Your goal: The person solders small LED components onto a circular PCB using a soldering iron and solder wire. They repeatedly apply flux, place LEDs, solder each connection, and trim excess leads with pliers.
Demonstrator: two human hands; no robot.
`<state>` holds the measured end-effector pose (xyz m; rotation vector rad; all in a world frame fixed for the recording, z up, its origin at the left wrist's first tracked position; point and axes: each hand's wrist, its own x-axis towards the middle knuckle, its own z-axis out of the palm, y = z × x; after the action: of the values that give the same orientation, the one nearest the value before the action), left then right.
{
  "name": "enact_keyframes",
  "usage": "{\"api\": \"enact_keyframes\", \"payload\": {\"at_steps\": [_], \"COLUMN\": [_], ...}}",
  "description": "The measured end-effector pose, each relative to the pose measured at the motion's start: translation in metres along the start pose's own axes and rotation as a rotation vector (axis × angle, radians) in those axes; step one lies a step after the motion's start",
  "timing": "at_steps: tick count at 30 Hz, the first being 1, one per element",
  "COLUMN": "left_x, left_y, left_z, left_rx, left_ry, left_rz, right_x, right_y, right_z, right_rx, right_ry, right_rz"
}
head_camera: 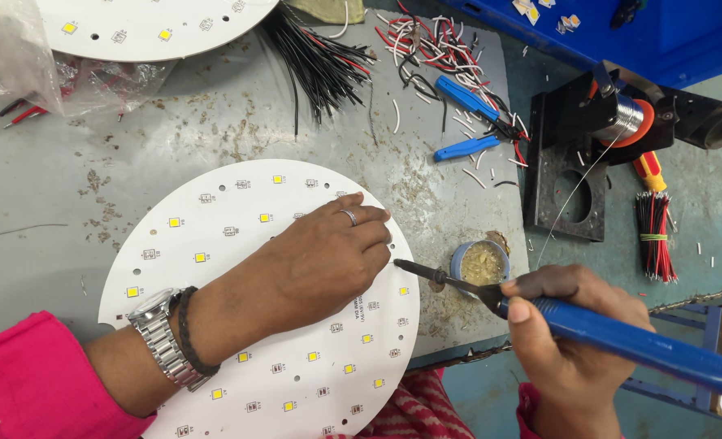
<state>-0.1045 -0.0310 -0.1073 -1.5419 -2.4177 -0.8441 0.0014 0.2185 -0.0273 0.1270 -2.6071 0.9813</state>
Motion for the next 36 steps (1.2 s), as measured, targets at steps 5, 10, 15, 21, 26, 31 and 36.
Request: {"api": "enact_keyframes", "payload": {"at_steps": [5,10,15,21,26,31,36], "left_x": [-0.001,0.0,0.0,-0.001,0.0,0.0,-0.002], "left_y": [0.0,0.0,0.0,0.0,0.0,0.0,-0.003], "left_z": [0.001,0.002,0.001,0.001,0.001,0.0,0.001], "left_rx": [-0.006,-0.018,-0.017,-0.028,-0.029,-0.038,-0.08], "left_ry": [-0.001,-0.006,-0.002,0.004,0.003,-0.002,-0.003], "left_rz": [-0.004,-0.006,-0.006,-0.003,-0.002,0.006,0.009], "right_x": [0.0,-0.007,-0.016,-0.017,-0.011,-0.018,-0.022], "right_y": [-0.006,0.001,0.012,0.015,0.009,0.026,0.097], "right_z": [0.003,0.004,-0.001,-0.004,0.002,-0.006,-0.052], "right_rx": [-0.002,0.051,0.128,0.18,0.108,0.169,0.133], "right_ry": [0.029,0.054,0.089,0.115,0.085,0.223,0.608], "right_rz": [0.038,-0.001,-0.023,-0.03,-0.016,-0.071,-0.061]}}
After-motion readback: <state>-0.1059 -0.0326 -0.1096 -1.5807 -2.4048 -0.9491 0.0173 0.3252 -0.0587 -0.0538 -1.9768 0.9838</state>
